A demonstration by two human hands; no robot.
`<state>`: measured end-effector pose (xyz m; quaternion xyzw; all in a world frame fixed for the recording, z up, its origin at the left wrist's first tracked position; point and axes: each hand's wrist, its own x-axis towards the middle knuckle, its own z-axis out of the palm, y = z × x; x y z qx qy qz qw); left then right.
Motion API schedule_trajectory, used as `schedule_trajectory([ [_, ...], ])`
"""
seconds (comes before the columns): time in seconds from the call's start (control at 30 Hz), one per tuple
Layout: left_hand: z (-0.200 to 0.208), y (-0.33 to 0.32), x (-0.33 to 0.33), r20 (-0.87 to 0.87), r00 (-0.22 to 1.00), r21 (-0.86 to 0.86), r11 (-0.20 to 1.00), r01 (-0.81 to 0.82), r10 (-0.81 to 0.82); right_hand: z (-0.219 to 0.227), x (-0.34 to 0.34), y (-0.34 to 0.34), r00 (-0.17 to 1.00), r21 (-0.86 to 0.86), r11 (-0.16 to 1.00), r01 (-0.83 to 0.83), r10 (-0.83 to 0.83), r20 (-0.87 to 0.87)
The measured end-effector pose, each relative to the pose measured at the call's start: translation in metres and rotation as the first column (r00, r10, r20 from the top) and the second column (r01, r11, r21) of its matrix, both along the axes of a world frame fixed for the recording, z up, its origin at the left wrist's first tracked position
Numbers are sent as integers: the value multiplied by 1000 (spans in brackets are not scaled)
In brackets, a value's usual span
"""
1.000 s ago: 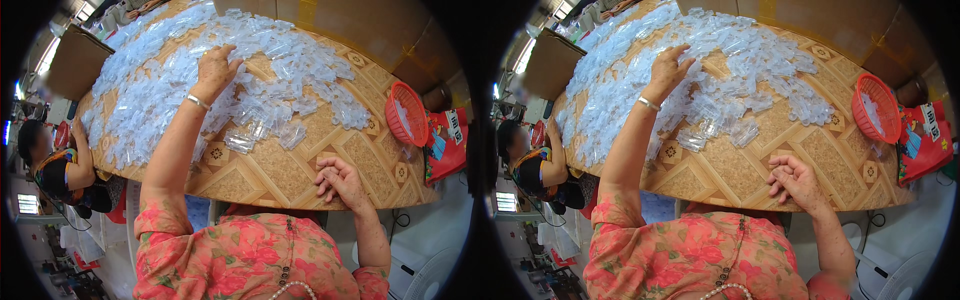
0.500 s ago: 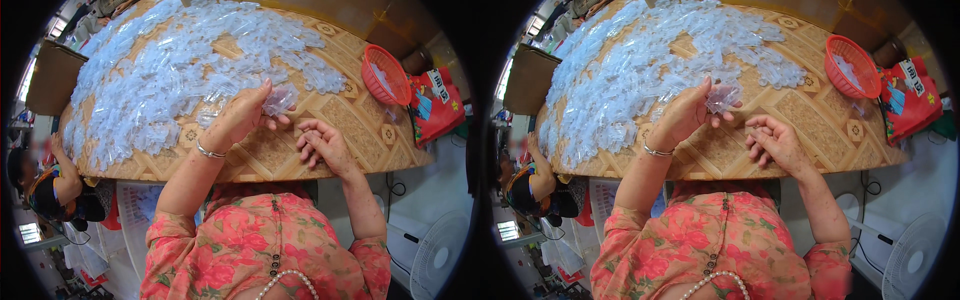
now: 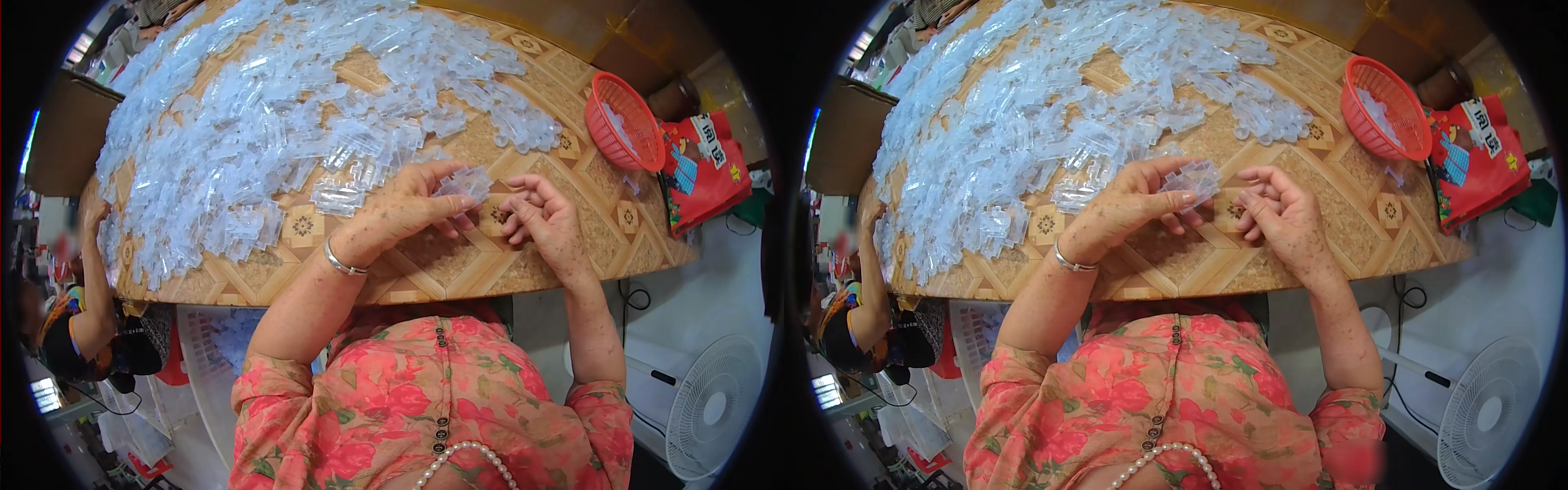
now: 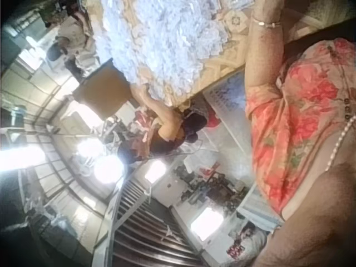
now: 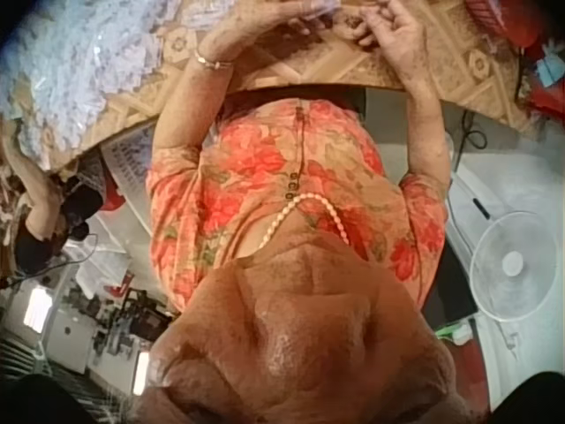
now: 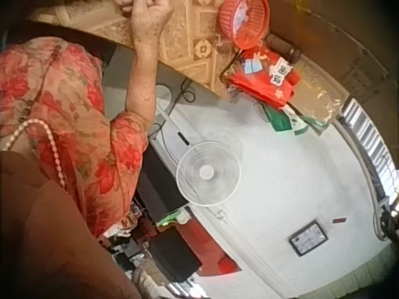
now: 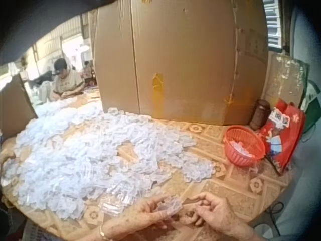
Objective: The person sits at a wooden table and assembles small, clear plastic components by hand. They pick up individual parts from a large pile, fit them together, and place the assembled units back onto the table. The task involves repetitive manual manipulation of the plastic pieces without the use of tools.
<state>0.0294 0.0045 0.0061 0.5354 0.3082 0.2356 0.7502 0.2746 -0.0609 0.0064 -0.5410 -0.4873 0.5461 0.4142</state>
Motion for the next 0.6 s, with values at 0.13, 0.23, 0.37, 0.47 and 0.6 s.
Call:
schedule_trajectory([
  [0.13, -2, -2, 2, -28, 999, 2, 999, -33, 33, 11, -4, 25, 979, 147, 988, 42, -70, 190],
  [0.23, 2, -9, 1, -260, 963, 269, 963, 9, 64, 13, -10, 53, 957, 264, 964, 34, -108, 269],
  [0.37, -4, -9, 0, -277, 960, 400, 913, 77, 40, 22, -24, 105, 805, 373, 922, -98, -147, 575],
  [0.47, -9, -8, 0, -294, 947, 571, 818, 68, 126, 11, -36, 156, 725, 565, 789, -241, -240, 645],
  [0.6, -3, -10, 1, -349, 915, 630, 773, 70, 202, 13, -63, 208, 699, 577, 764, -289, -243, 673],
])
